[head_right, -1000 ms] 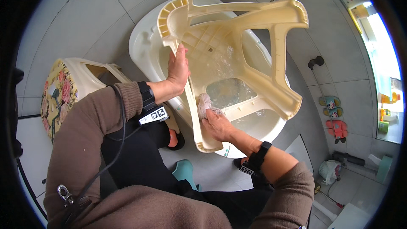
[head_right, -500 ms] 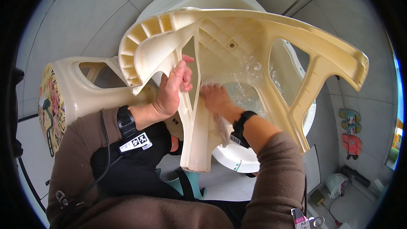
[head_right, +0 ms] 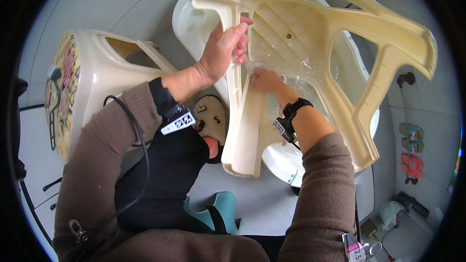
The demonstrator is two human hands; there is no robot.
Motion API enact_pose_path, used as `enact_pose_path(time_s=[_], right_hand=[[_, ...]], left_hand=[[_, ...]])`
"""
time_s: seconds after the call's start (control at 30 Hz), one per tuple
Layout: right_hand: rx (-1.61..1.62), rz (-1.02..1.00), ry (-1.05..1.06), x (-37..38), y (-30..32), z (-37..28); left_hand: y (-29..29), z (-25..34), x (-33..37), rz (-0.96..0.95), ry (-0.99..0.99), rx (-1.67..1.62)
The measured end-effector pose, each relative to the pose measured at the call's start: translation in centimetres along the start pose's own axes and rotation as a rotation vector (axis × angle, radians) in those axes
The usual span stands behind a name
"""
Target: The person washes a beige plastic stool with a floral pattern by scrubbing it with a cloth in a basin of water, then rinses and dries it with a blue towel. The stool is turned over to clean all sides and legs before being wiped dry.
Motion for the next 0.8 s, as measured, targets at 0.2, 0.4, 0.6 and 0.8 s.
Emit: enact_pose_path(time_s=[0.2, 0.4, 0.6, 0.8], right_hand=[[0.183, -0.094, -0.037, -11.3, -0.7, -4.8], [0.512, -0.043, 0.064, -23.4, 0.3, -11.8], [0.247, 0.007, 0.084, -27.0, -0.5, -13.7], [0.098, -0.016, 0.056, -18.1, -2.7, -5.7]], left_hand=[[1.0, -0.1, 0.9, 0.023, -0.014, 0.105], [1.8, -0.3, 1.1, 0.058, 0.022, 0.157], [1.3, -0.9, -0.6, 0.016, 0.053, 0.113], [-1.3, -3.9, -2.7, -0.051, -0.057, 0.083]])
Point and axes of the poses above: each hand's wrist, its own x-axis towards the middle knuckle, its own y-axis out of the back of the hand, z = x × y, the point moved 10 cm from there along x, towards the middle knuckle, and after that the axes turned 4 degrees about x, right-handed, at the moved point
